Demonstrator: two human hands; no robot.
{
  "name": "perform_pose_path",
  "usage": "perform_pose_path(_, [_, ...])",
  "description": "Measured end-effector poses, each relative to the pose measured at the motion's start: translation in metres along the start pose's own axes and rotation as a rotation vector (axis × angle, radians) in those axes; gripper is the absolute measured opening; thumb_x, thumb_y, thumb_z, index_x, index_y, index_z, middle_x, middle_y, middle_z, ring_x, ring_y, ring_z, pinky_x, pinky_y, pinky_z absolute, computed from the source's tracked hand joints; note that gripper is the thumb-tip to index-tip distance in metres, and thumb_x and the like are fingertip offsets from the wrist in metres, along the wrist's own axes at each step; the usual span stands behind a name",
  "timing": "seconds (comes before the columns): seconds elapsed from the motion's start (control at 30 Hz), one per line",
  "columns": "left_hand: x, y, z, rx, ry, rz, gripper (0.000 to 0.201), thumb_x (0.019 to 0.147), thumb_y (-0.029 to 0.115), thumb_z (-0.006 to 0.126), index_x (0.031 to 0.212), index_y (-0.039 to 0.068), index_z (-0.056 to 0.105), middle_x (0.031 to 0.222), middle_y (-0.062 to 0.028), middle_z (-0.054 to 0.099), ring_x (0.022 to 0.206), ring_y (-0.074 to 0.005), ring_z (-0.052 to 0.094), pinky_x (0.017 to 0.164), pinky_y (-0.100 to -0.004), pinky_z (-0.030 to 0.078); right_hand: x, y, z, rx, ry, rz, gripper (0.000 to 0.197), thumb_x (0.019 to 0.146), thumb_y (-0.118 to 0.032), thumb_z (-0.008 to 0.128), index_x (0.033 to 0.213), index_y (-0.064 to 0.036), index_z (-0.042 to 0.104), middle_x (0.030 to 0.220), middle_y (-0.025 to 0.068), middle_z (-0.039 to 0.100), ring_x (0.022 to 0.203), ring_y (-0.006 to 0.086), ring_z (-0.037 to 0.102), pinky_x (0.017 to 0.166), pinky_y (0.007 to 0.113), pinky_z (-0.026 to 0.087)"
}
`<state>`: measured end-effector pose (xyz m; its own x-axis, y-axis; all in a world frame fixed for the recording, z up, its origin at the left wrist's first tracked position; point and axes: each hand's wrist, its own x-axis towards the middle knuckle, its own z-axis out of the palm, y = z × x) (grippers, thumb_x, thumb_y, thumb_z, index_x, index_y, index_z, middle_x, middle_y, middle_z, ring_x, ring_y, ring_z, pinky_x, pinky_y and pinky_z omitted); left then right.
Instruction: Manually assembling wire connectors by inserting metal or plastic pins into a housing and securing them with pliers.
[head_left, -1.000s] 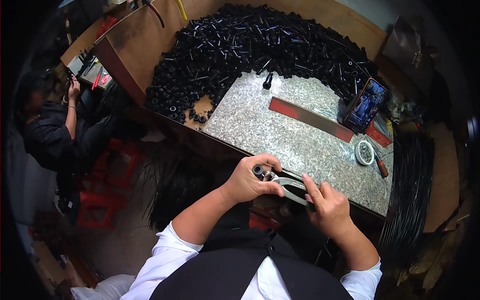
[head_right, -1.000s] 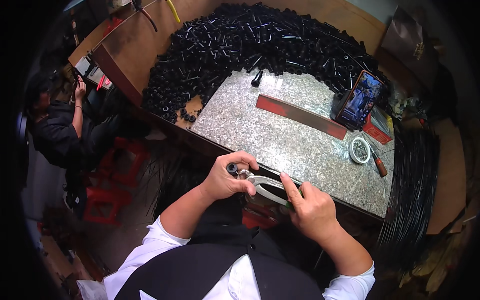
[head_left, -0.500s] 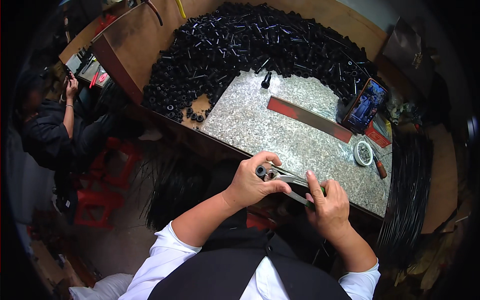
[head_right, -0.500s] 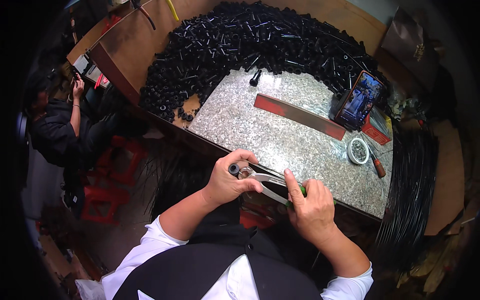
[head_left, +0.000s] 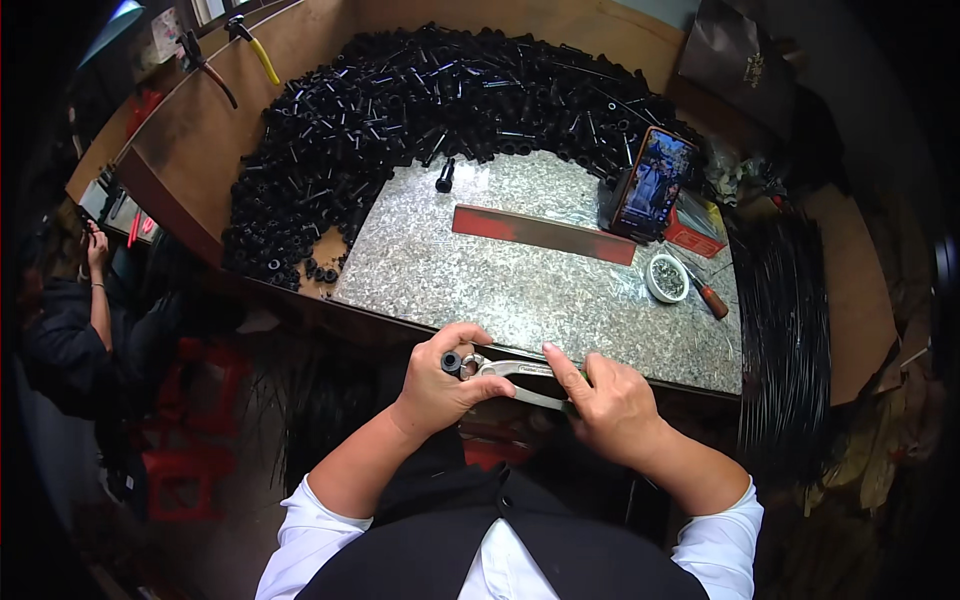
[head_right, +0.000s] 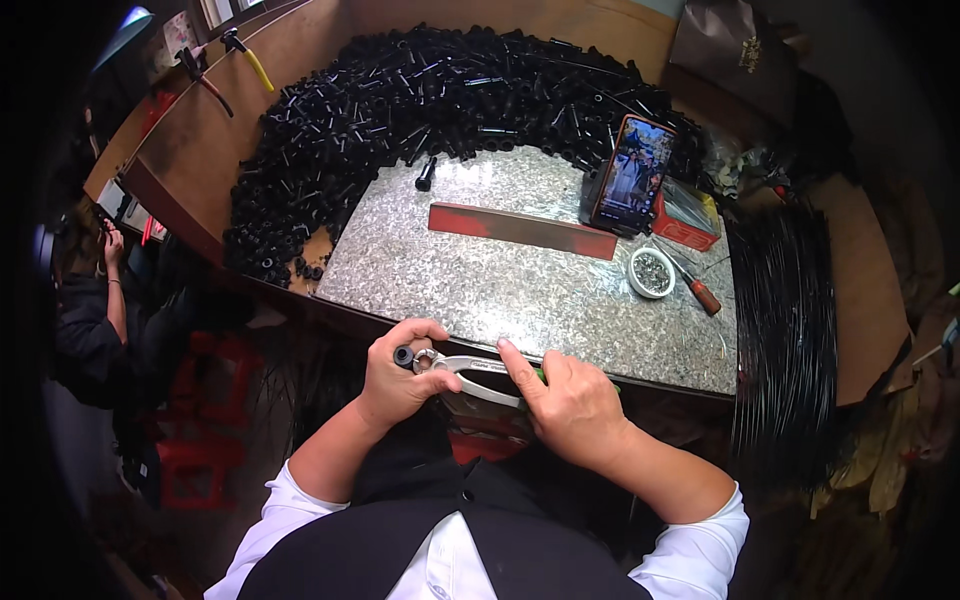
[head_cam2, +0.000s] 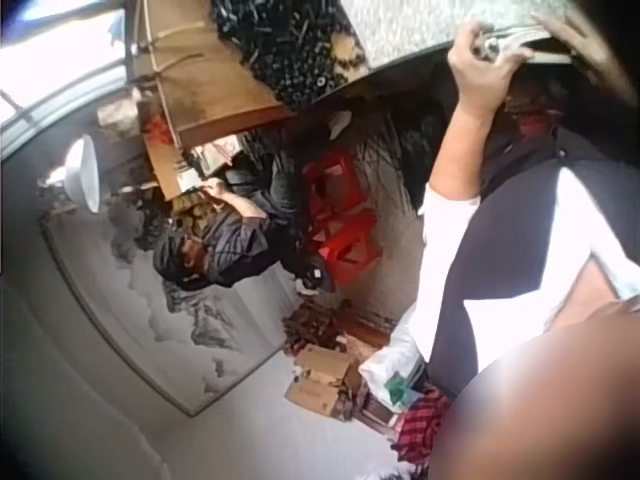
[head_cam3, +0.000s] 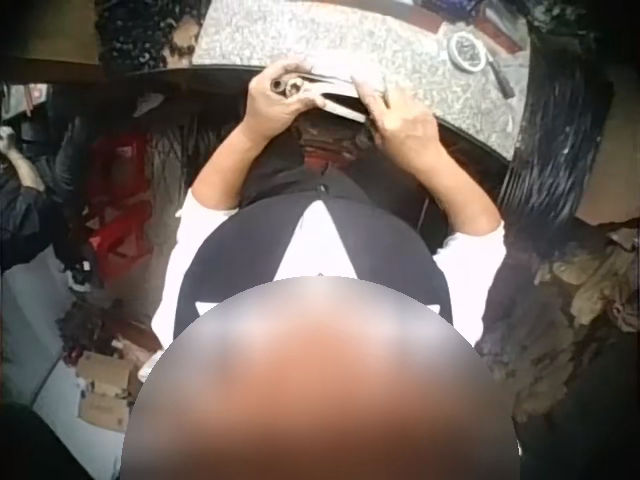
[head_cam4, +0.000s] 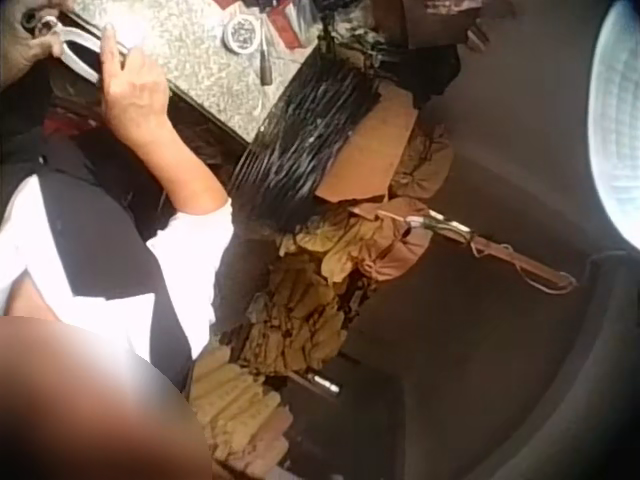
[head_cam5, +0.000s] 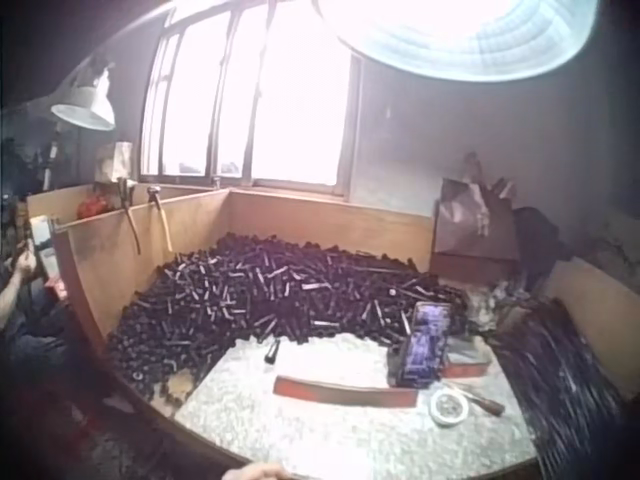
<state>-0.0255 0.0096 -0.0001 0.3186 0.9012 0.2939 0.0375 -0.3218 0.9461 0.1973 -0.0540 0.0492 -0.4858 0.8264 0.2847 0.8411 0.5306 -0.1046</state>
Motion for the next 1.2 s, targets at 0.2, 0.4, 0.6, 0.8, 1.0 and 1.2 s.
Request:
perform_pose_path(0.2, [0.0,0.002,-0.002,0.043,-0.026,0.004,0.054,0.06,0.018,0.09,0.101,0.002,0.058,0.068,0.009,0.05,0.062,0.0006,0.042,0.056,-0.0152,0.037,-0.002,-0.002,-0.002,0.127,-0.056,0.048,0.077,0.061,-0.004,0.07,0.134,-0.0072,0.047,0.074,0.0098,0.049,0.061,0.026,0.055,0.053,0.037,0.046])
perform_pose_path(0.4, [0.005,-0.003,-0.003,-0.013,-0.032,-0.043,0.066,0.059,0.027,0.09,0.109,0.002,0.055,0.069,0.0088,0.051,0.063,0.0011,0.043,0.057,-0.0147,0.036,0.0,-0.003,-0.002,0.079,-0.079,0.055,0.079,0.062,-0.006,0.07,0.137,-0.0076,0.044,0.075,0.0101,0.049,0.064,0.0258,0.055,0.055,0.037,0.047])
perform_pose_path(0.6, [0.008,-0.002,-0.009,-0.108,-0.087,-0.113,0.07,0.058,0.026,0.091,0.112,0.002,0.053,0.059,0.0094,0.042,0.056,0.0003,0.036,0.052,-0.0165,0.027,0.009,0.001,-0.013,0.06,0.014,-0.015,0.079,0.064,-0.007,0.073,0.137,-0.0165,0.045,0.076,0.0102,0.046,0.064,0.0254,0.051,0.056,0.036,0.042])
perform_pose_path(0.8, [0.009,0.0,-0.013,-0.072,-0.132,-0.073,0.069,0.056,0.024,0.091,0.11,0.003,0.054,0.058,0.0086,0.044,0.055,0.0001,0.037,0.051,-0.017,0.029,-0.001,-0.007,-0.022,0.037,-0.057,0.045,0.071,0.066,-0.005,0.072,0.133,-0.0186,0.051,0.072,0.0078,0.045,0.057,0.0221,0.051,0.049,0.034,0.042])
perform_pose_path(1.0, [0.006,0.006,-0.007,-0.055,-0.149,-0.061,0.05,0.066,0.015,0.085,0.104,0.001,0.055,0.061,0.0073,0.05,0.058,-0.0004,0.044,0.055,-0.0175,0.036,-0.003,-0.007,-0.022,0.02,-0.079,0.008,0.072,0.067,-0.005,0.071,0.135,-0.0176,0.05,0.071,0.0074,0.045,0.054,0.0213,0.051,0.046,0.034,0.043])
perform_pose_path(1.2, [0.006,0.003,-0.007,-0.029,-0.14,-0.042,0.038,0.073,0.008,0.076,0.103,-0.001,0.055,0.066,0.0042,0.058,0.061,-0.0007,0.049,0.058,-0.0176,0.04,-0.002,-0.013,-0.013,0.042,-0.098,0.022,0.072,0.07,-0.005,0.069,0.137,-0.0161,0.047,0.072,0.0079,0.046,0.054,0.0219,0.053,0.048,0.035,0.045])
